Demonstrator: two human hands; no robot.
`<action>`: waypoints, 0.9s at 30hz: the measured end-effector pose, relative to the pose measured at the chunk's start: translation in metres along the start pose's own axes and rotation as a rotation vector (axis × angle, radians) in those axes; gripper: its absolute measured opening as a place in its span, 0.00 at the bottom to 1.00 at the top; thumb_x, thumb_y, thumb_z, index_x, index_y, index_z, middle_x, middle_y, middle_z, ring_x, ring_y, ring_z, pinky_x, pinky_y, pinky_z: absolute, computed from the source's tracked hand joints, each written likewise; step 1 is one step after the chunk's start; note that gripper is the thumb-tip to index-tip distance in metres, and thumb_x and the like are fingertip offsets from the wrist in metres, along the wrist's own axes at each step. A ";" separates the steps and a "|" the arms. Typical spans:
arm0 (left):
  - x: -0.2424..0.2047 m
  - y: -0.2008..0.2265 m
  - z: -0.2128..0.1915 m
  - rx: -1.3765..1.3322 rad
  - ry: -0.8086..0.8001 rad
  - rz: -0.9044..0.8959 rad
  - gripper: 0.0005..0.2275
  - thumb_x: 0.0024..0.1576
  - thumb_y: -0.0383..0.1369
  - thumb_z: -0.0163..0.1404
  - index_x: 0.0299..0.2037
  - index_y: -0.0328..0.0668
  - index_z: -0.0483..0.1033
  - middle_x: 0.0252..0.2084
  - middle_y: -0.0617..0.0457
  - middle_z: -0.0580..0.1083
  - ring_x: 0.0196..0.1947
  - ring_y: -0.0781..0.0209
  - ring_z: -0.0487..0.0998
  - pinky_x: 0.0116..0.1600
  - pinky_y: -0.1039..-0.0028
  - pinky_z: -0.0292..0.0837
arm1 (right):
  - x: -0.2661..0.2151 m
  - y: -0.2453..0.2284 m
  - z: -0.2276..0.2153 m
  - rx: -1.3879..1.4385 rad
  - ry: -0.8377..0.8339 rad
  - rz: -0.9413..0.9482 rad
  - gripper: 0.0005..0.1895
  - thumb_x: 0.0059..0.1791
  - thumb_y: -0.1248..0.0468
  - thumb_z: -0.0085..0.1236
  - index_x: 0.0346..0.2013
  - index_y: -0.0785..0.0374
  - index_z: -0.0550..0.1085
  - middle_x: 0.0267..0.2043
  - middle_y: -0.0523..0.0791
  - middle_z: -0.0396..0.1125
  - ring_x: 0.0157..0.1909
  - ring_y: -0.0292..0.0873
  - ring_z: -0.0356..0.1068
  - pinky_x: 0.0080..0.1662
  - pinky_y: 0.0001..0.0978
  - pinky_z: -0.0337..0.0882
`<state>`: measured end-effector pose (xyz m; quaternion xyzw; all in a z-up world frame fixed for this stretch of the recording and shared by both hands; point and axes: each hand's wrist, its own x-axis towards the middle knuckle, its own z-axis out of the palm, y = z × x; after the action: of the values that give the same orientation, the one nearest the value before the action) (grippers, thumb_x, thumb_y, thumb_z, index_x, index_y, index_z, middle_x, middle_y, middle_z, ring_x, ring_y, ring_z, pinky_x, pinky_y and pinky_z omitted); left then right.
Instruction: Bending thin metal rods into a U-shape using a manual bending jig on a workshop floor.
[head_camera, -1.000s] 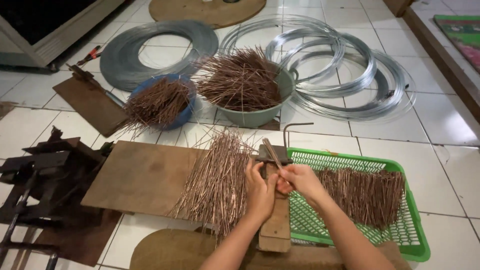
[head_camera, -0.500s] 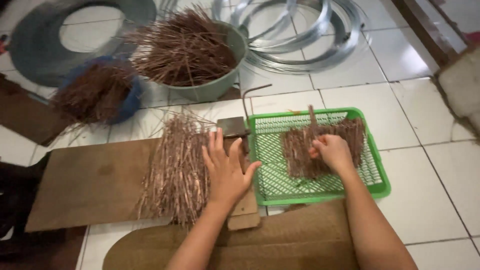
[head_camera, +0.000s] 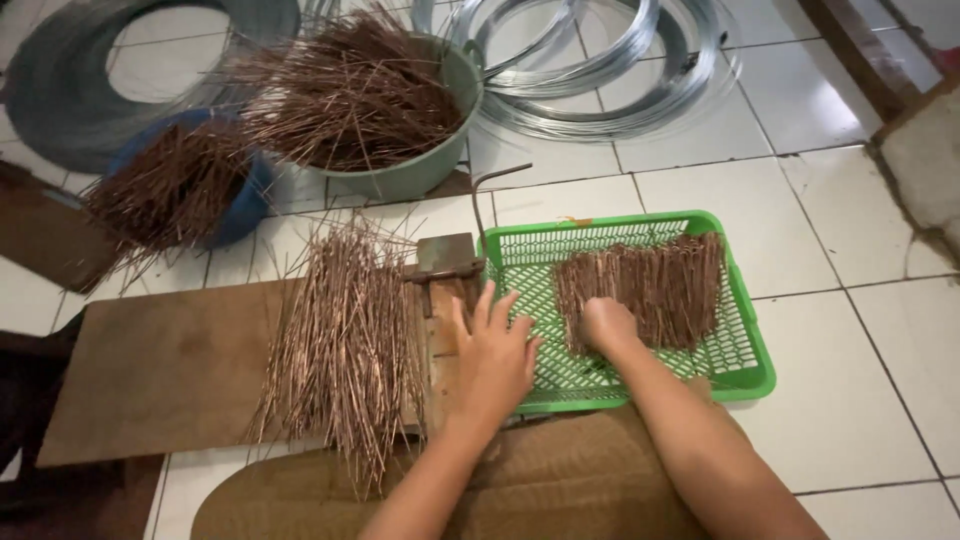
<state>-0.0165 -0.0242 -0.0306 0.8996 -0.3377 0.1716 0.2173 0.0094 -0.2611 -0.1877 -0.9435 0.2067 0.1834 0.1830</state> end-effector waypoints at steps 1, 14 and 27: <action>-0.002 -0.001 0.003 -0.004 0.017 0.021 0.10 0.51 0.37 0.58 0.39 0.45 0.76 0.55 0.43 0.72 0.67 0.36 0.62 0.65 0.28 0.45 | 0.002 -0.003 0.002 -0.027 -0.007 0.004 0.14 0.50 0.63 0.54 0.37 0.73 0.81 0.35 0.59 0.77 0.46 0.65 0.77 0.48 0.62 0.75; -0.017 -0.055 -0.060 -0.009 0.233 -0.410 0.17 0.57 0.36 0.50 0.56 0.47 0.72 0.50 0.49 0.73 0.51 0.48 0.74 0.53 0.52 0.66 | -0.048 -0.028 -0.072 -0.084 -0.050 0.040 0.24 0.53 0.56 0.54 0.45 0.78 0.83 0.46 0.67 0.77 0.53 0.70 0.75 0.53 0.65 0.73; -0.052 -0.165 -0.092 0.245 -0.098 -0.804 0.10 0.56 0.38 0.60 0.36 0.40 0.82 0.43 0.46 0.79 0.37 0.57 0.80 0.40 0.71 0.81 | -0.042 -0.023 -0.074 -0.107 -0.124 0.117 0.28 0.57 0.47 0.51 0.30 0.70 0.77 0.20 0.48 0.66 0.19 0.42 0.58 0.25 0.33 0.61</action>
<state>0.0440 0.1621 -0.0219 0.9860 0.0530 0.0692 0.1421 0.0046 -0.2590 -0.1002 -0.9251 0.2394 0.2627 0.1336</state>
